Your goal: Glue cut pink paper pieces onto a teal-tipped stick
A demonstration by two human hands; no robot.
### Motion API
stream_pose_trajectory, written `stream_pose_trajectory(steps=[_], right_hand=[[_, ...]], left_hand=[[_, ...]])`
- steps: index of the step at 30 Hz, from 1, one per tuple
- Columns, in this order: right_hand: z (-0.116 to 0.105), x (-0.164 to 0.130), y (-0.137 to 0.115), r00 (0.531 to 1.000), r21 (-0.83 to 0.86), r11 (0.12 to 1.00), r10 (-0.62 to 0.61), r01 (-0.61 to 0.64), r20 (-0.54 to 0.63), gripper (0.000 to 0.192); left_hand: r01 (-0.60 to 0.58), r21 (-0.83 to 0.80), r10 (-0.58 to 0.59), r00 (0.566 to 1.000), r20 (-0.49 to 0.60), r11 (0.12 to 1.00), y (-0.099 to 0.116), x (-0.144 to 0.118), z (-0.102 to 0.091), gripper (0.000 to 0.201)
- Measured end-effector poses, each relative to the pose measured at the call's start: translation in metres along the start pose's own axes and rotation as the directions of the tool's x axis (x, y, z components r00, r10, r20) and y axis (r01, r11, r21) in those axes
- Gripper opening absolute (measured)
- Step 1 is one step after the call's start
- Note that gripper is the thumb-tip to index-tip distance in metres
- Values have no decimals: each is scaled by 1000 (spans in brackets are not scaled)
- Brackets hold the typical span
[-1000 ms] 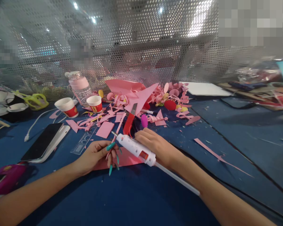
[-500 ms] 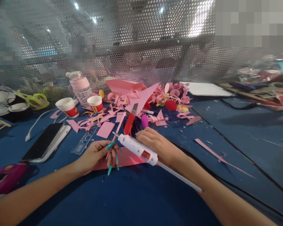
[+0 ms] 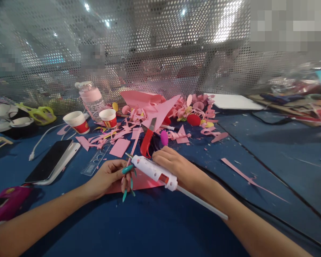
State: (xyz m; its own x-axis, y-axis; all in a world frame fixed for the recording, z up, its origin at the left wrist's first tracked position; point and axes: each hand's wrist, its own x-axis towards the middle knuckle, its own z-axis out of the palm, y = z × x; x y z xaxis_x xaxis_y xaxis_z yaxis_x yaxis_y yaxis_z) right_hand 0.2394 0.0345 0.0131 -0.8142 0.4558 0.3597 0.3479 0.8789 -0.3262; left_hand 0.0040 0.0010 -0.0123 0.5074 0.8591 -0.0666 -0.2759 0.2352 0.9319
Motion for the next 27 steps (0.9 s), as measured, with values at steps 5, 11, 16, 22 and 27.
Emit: stream_pose_trajectory(steps=[5, 11, 16, 22, 27], right_hand=[[3, -5, 8, 979, -48, 989, 128, -137, -162, 28], [0, -3, 8, 999, 122, 992, -22, 28, -48, 36], [0, -3, 5, 999, 153, 988, -13, 18, -33, 38], [10, -7, 13, 945, -9, 986, 159, -169, -285, 22], [9, -4, 9, 952, 69, 993, 114, -99, -283, 11]], left_hand=[[25, -8, -25, 999, -40, 1000, 1, 0, 1, 24], [24, 21, -23, 999, -50, 1000, -1, 0, 0, 24], [7, 113, 1, 997, -73, 994, -1, 0, 0, 21], [9, 152, 8, 994, -112, 988, -2, 2, -1, 20], [-35, 115, 46, 994, -98, 993, -4, 3, -2, 17]])
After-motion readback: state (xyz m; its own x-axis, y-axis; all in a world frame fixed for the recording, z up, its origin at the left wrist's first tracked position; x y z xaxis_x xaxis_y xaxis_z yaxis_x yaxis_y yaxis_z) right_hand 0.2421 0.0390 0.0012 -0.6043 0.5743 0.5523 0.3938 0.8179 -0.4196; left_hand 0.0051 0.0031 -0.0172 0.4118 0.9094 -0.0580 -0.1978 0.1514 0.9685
